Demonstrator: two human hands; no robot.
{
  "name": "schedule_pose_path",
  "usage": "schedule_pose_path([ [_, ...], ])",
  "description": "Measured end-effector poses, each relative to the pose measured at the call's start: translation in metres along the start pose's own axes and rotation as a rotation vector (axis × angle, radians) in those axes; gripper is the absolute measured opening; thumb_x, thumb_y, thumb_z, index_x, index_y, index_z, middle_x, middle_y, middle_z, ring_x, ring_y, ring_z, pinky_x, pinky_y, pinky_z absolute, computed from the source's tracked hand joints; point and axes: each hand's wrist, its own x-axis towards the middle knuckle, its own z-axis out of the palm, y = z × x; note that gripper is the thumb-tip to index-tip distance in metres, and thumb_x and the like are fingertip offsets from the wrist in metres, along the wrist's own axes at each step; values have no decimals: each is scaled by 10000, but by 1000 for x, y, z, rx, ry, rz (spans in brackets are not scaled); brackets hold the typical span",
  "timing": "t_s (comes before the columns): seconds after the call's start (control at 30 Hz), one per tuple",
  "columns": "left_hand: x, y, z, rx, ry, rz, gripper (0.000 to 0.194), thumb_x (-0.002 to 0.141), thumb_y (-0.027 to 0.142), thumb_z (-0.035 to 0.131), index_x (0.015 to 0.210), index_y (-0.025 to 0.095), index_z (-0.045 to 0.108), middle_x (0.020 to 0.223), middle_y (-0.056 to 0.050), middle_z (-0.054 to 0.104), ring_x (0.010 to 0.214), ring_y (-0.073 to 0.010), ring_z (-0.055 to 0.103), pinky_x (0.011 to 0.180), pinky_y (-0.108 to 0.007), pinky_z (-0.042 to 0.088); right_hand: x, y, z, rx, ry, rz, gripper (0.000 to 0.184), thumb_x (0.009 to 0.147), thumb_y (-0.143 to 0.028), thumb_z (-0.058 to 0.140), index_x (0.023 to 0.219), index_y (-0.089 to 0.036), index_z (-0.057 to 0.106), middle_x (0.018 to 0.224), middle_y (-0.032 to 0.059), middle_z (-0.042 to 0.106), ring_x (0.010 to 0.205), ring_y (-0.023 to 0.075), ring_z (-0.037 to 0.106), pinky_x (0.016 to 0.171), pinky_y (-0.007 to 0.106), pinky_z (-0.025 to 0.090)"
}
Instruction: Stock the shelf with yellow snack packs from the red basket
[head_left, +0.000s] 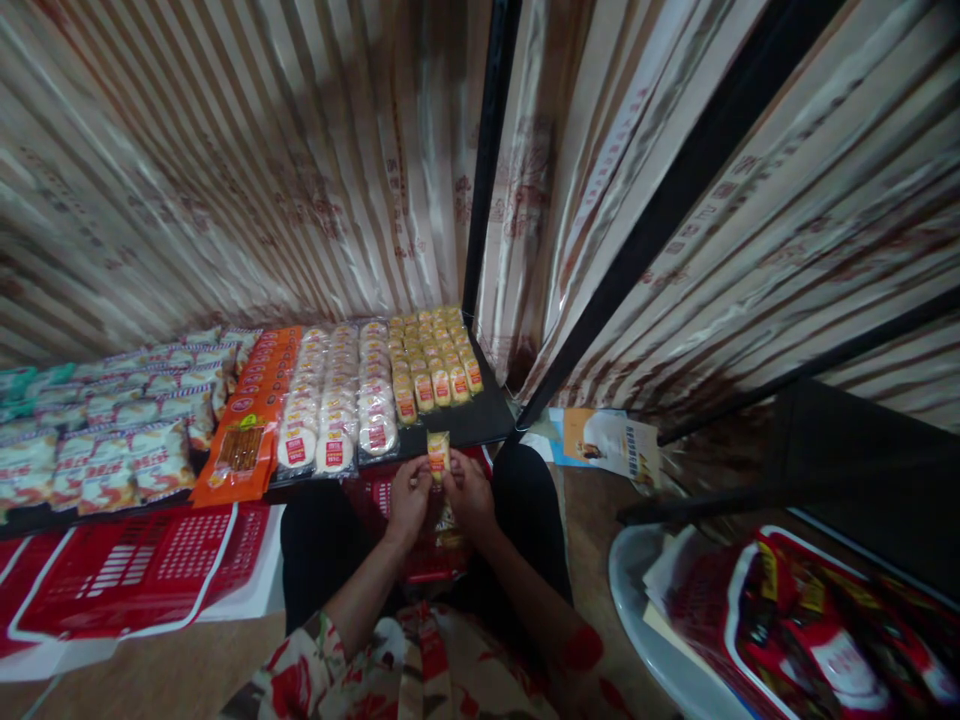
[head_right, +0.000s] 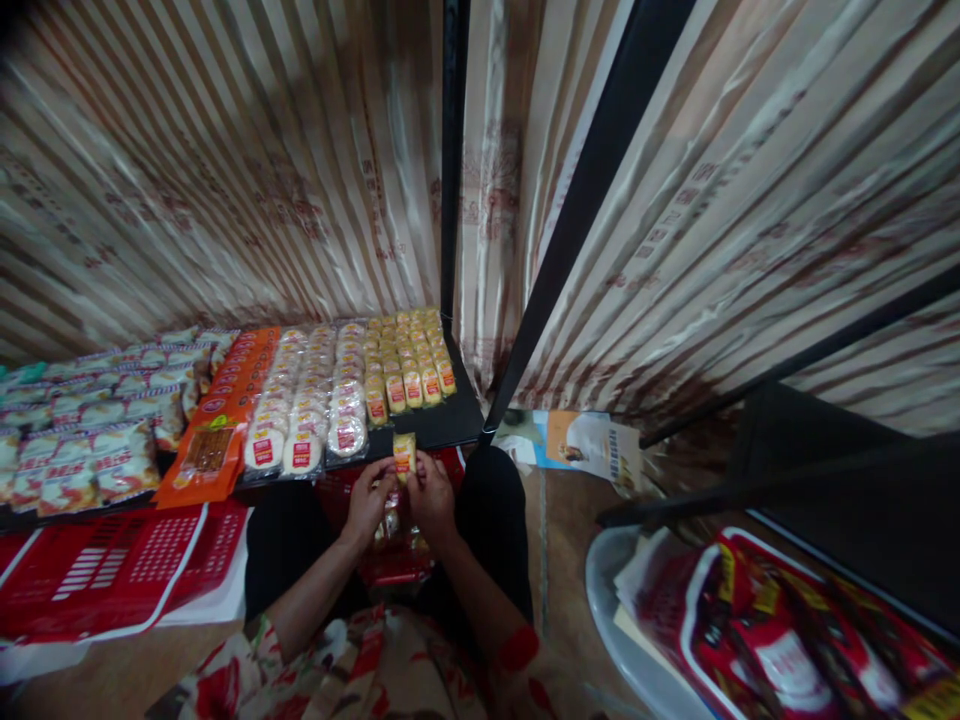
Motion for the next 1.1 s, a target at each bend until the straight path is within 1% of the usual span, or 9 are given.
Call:
schedule_pose_path([
  [0.1,6,2,1,1,17,-2,249,712,127,549,916,175,684,945,-65,668,913,-181,604,891,-335,442,6,-2,1,-9,6,-1,348,772,-176,474,1102,-159,582,989,88,598,827,164,632,793,310,534],
  [0.23,15,2,4,-15,29,20,261,711,109,549,923,184,682,928,-49,670,888,-168,608,893,-332,448,15,-7,-1,-36,1,-5,337,786,-177,464,1105,-193,572,1009,67,603,812,150,631,790,303,527],
  [0.37,23,2,7,-51,20,38,277,705,95,541,934,180,672,929,-53,671,886,-168,611,905,-343,446,23,-13,-3,-115,12,-25,327,791,-192,471,1098,-189,584,972,61,615,792,151,616,784,300,508],
  [0.53,29,10,10,-89,41,44,249,703,111,556,922,167,660,908,-58,677,852,-168,615,865,-342,462,33,-19,-3,-192,43,-35,309,795,-200,474,1076,-199,603,938,44,632,775,146,601,775,282,481],
  [0.73,34,21,11,-58,50,18,224,722,114,544,917,166,642,931,-52,679,836,-152,613,849,-324,473,47,-18,1,-193,43,-26,292,800,-210,474,1060,-201,606,936,35,631,767,145,592,776,274,466],
  [0.93,42,21,13,-53,48,-15,234,731,138,542,939,175,642,939,-48,676,850,-163,615,832,-331,491,61,-18,5,-211,42,-45,286,793,-194,473,1045,-195,609,904,28,624,733,138,576,754,265,459],
  [1.1,50,18,14,-56,27,2,244,725,167,567,952,194,654,954,-42,675,932,-184,608,843,-334,493,70,-19,9,-220,41,-28,291,794,-194,468,1049,-195,607,910,27,621,728,133,577,735,260,454],
])
